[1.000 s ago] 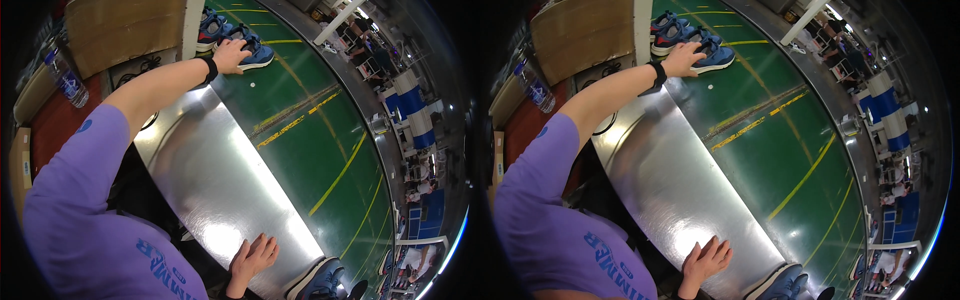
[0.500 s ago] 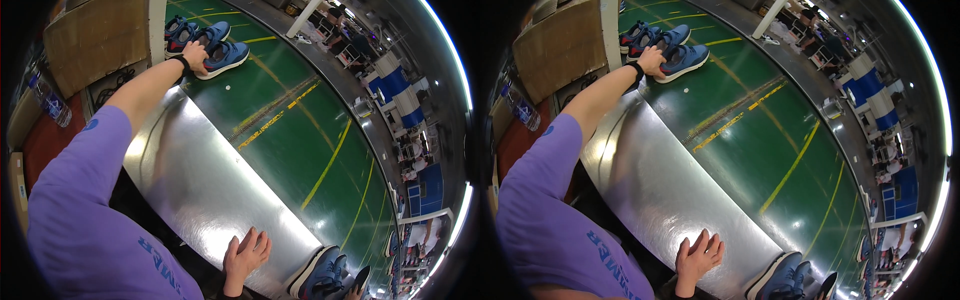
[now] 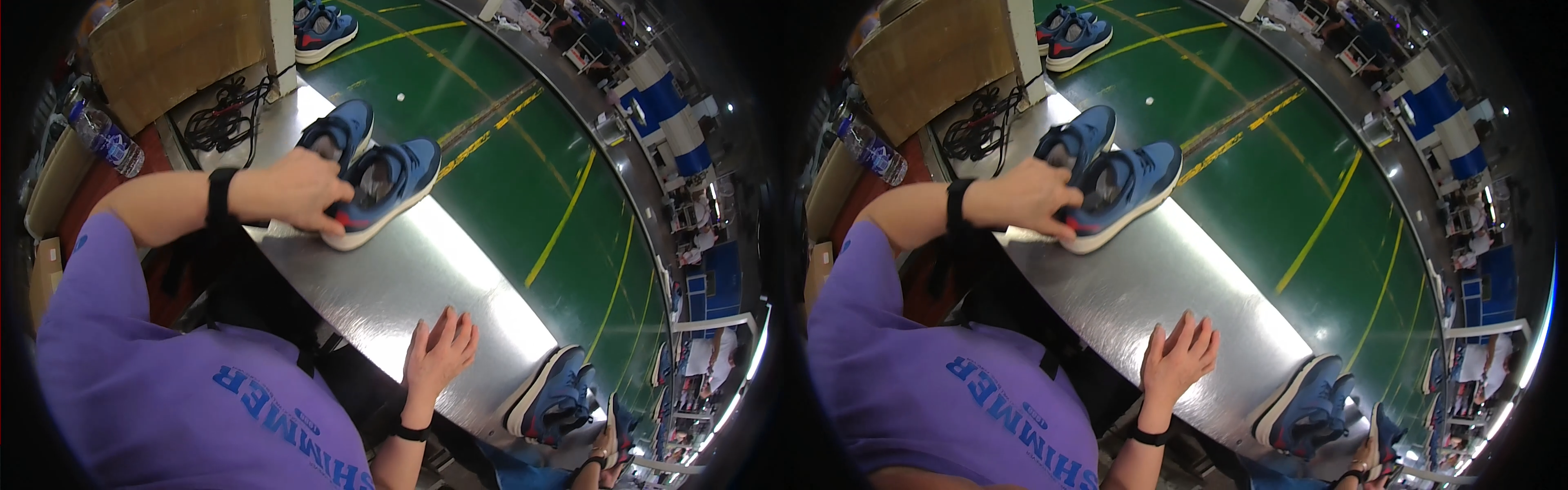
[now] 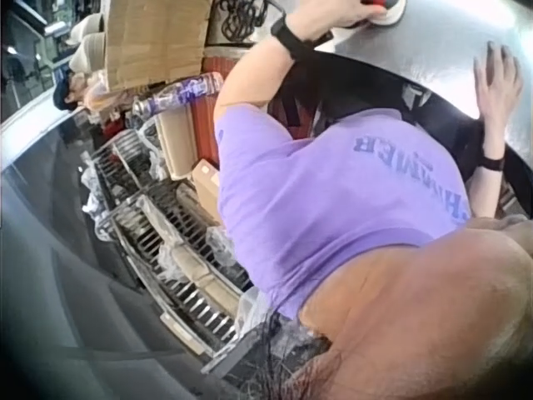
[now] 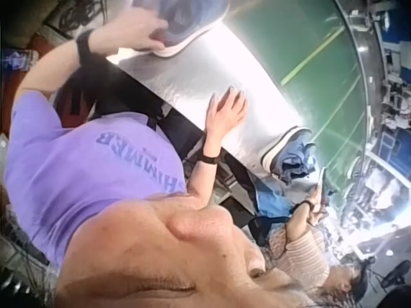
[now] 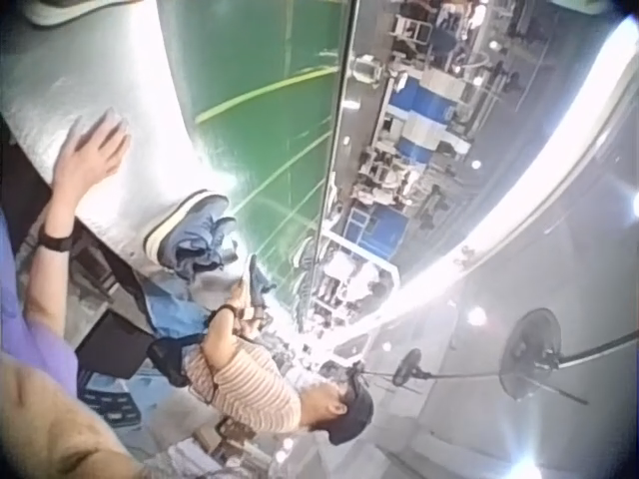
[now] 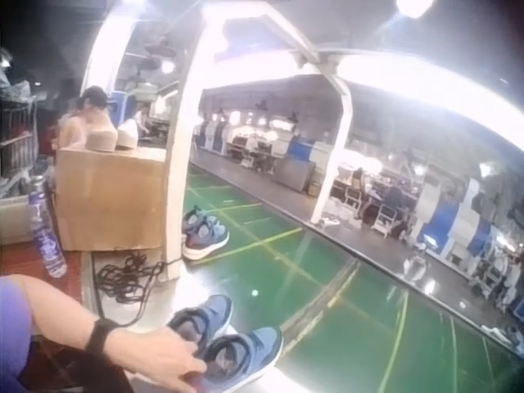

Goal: Adjusting the straps and tongues of several pairs of shoes on an assembly line.

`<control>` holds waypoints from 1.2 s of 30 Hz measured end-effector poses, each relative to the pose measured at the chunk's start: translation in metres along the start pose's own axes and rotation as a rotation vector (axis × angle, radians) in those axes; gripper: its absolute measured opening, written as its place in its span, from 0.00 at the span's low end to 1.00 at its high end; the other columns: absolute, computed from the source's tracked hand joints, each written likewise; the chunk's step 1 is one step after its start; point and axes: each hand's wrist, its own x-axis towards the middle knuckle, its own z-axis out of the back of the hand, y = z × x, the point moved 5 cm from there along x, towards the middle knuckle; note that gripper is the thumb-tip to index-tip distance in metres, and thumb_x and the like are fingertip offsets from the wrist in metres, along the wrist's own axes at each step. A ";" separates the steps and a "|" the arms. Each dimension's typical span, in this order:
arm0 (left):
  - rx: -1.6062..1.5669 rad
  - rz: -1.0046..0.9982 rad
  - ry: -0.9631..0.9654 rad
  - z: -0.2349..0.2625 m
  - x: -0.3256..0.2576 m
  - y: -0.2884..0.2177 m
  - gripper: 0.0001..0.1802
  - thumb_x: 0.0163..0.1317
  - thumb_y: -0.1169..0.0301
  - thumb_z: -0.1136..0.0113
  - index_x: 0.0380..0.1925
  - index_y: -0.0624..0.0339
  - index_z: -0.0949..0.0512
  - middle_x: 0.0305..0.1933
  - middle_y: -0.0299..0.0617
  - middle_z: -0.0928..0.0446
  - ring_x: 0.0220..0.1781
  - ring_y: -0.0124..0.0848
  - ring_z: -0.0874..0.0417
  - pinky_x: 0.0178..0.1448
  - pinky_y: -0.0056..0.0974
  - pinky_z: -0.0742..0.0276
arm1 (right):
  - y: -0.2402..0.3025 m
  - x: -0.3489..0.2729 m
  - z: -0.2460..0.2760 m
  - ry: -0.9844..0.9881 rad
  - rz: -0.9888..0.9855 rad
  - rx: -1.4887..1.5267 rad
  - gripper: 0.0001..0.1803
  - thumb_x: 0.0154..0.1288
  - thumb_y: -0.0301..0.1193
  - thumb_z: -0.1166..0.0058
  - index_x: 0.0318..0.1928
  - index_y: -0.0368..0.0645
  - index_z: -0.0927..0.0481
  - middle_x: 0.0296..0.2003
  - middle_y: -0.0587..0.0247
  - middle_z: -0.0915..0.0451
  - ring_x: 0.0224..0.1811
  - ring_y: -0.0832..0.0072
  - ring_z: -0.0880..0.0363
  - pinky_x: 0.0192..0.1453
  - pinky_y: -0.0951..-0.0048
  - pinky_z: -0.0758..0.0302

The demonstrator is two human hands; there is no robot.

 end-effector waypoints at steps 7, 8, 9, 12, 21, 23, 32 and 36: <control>0.100 -0.097 -0.187 0.001 -0.055 -0.056 0.27 0.45 0.44 0.34 0.36 0.53 0.22 0.30 0.41 0.27 0.38 0.39 0.24 0.43 0.43 0.30 | 0.003 -0.004 -0.001 -0.031 0.007 -0.006 0.27 0.60 0.42 0.43 0.60 0.50 0.28 0.64 0.51 0.35 0.68 0.50 0.43 0.69 0.49 0.47; 0.126 -0.158 -0.386 0.009 -0.055 -0.064 0.28 0.44 0.45 0.33 0.36 0.55 0.22 0.31 0.40 0.27 0.41 0.37 0.25 0.46 0.42 0.31 | 0.003 -0.004 0.000 -0.024 -0.003 -0.014 0.27 0.61 0.43 0.43 0.60 0.50 0.28 0.64 0.51 0.35 0.68 0.50 0.44 0.69 0.49 0.47; 0.126 -0.153 -0.380 0.005 -0.053 -0.066 0.28 0.44 0.45 0.33 0.36 0.55 0.22 0.31 0.40 0.27 0.41 0.37 0.25 0.46 0.42 0.31 | 0.004 -0.004 -0.002 -0.017 -0.001 -0.011 0.27 0.61 0.43 0.43 0.60 0.50 0.28 0.64 0.51 0.35 0.68 0.50 0.44 0.69 0.49 0.47; 0.031 -0.209 -0.345 -0.022 -0.039 -0.075 0.22 0.42 0.53 0.31 0.28 0.59 0.24 0.28 0.39 0.25 0.42 0.36 0.26 0.45 0.40 0.32 | 0.009 -0.006 0.000 -0.055 0.035 -0.018 0.25 0.61 0.40 0.43 0.58 0.48 0.27 0.63 0.50 0.35 0.66 0.49 0.41 0.68 0.51 0.44; -0.171 -0.306 -0.238 -0.050 -0.073 -0.124 0.15 0.43 0.63 0.31 0.21 0.56 0.28 0.21 0.39 0.25 0.27 0.37 0.22 0.34 0.39 0.29 | 0.063 -0.042 0.007 0.437 -0.454 1.218 0.26 0.77 0.49 0.65 0.37 0.40 0.24 0.16 0.66 0.23 0.16 0.86 0.32 0.20 0.84 0.40; -0.156 -0.356 -0.283 -0.054 -0.082 -0.134 0.15 0.42 0.64 0.31 0.22 0.57 0.28 0.20 0.38 0.26 0.26 0.36 0.23 0.33 0.38 0.29 | 0.069 -0.042 0.005 0.487 -0.505 1.280 0.28 0.76 0.51 0.64 0.35 0.40 0.24 0.17 0.66 0.24 0.16 0.86 0.35 0.20 0.84 0.42; -0.221 -0.382 -0.321 -0.056 -0.090 -0.137 0.13 0.42 0.68 0.32 0.22 0.59 0.28 0.17 0.37 0.29 0.22 0.35 0.23 0.33 0.37 0.27 | 0.078 -0.049 -0.009 0.823 -0.722 1.913 0.18 0.74 0.41 0.55 0.28 0.43 0.26 0.11 0.76 0.37 0.12 0.88 0.45 0.17 0.84 0.49; -0.250 -0.363 -0.284 -0.063 -0.091 -0.134 0.13 0.43 0.68 0.33 0.23 0.59 0.28 0.17 0.38 0.29 0.22 0.36 0.23 0.34 0.38 0.26 | 0.083 -0.048 -0.014 0.803 -0.755 2.018 0.16 0.74 0.37 0.55 0.28 0.45 0.27 0.11 0.78 0.38 0.12 0.89 0.46 0.17 0.85 0.49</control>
